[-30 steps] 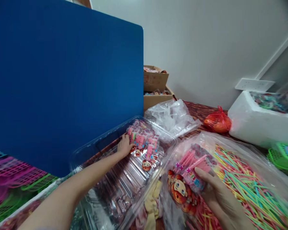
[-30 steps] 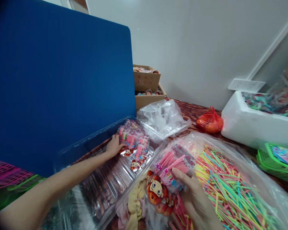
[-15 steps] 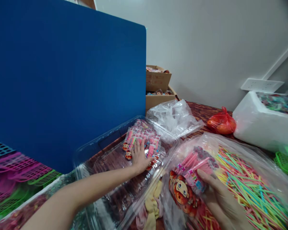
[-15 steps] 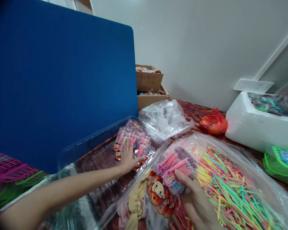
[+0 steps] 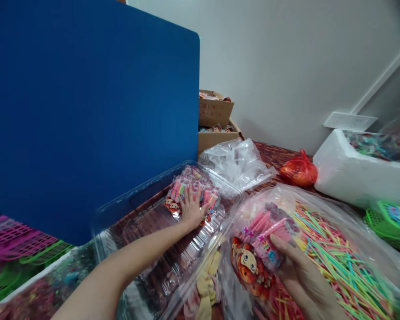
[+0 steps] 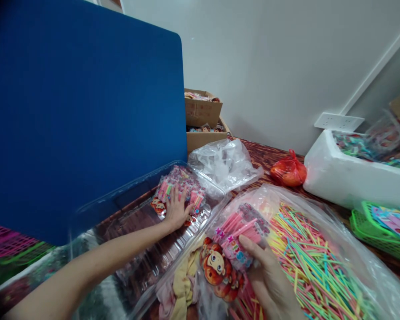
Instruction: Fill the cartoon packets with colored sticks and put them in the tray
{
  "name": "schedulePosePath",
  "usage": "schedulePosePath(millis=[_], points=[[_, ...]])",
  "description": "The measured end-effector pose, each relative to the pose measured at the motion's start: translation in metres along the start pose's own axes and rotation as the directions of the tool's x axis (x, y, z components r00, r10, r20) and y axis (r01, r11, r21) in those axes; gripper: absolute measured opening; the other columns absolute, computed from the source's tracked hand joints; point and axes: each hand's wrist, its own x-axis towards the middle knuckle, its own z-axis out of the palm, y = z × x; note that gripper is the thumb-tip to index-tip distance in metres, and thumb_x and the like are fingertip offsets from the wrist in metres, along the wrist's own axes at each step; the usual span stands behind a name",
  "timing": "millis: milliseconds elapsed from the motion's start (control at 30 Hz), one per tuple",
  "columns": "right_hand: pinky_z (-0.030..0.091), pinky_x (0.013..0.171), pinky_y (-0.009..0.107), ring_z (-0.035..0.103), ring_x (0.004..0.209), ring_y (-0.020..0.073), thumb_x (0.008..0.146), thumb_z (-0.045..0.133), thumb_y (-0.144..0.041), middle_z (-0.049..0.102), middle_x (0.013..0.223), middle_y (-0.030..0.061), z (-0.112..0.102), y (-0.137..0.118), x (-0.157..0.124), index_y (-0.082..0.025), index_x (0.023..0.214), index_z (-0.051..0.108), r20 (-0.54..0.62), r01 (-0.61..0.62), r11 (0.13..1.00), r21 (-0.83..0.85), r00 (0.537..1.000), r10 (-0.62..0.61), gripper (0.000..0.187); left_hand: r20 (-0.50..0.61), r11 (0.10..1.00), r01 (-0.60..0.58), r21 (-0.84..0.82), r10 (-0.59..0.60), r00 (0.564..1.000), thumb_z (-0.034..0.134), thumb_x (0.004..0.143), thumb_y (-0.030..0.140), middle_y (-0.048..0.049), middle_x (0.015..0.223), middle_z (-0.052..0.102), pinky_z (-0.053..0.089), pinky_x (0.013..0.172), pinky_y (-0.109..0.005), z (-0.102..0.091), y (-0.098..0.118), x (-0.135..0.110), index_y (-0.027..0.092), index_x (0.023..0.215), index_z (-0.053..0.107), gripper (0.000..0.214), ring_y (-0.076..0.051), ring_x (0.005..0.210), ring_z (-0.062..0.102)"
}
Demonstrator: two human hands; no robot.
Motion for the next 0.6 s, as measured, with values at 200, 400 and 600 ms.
schedulePosePath(millis=[200,400,600], points=[[0.058,0.059,0.026,0.069,0.064,0.0171,0.051,0.091,-0.021,0.076,0.079,-0.0035,0.02,0.01,0.003,-0.026,0.081,0.074,0.049,-0.067,0.997,0.024,0.997,0.066,0.034,0.016,0.997,0.075,0.016,-0.075,0.997,0.059,0.069,0.076,-0.0147,0.163,-0.002,0.017,0.109,-0.07,0.014,0.02,0.004,0.025,0.155,0.002,0.115,-0.041,0.148,-0.002],[0.056,0.06,0.029,0.07,0.069,0.0199,0.054,0.09,-0.023,0.077,0.082,-0.001,0.046,0.008,0.008,-0.025,0.091,0.075,0.112,0.006,0.999,-0.041,0.994,-0.001,0.039,-0.073,0.996,0.075,0.05,-0.071,0.995,0.061,0.082,0.048,-0.0131,0.164,0.001,0.02,0.112,-0.064,0.013,0.011,0.011,0.024,0.155,0.002,0.097,-0.037,0.149,0.002],[0.054,0.063,0.027,0.066,0.061,0.0157,0.053,0.087,-0.02,0.074,0.073,-0.0009,0.114,0.012,0.039,-0.017,0.077,0.07,0.185,0.124,0.989,-0.078,0.977,-0.108,0.029,-0.103,0.996,0.086,-0.021,-0.088,0.991,0.042,0.095,0.043,-0.0165,0.161,0.016,0.025,0.111,-0.061,0.01,-0.007,0.019,0.017,0.154,0.02,0.068,-0.039,0.147,0.017]])
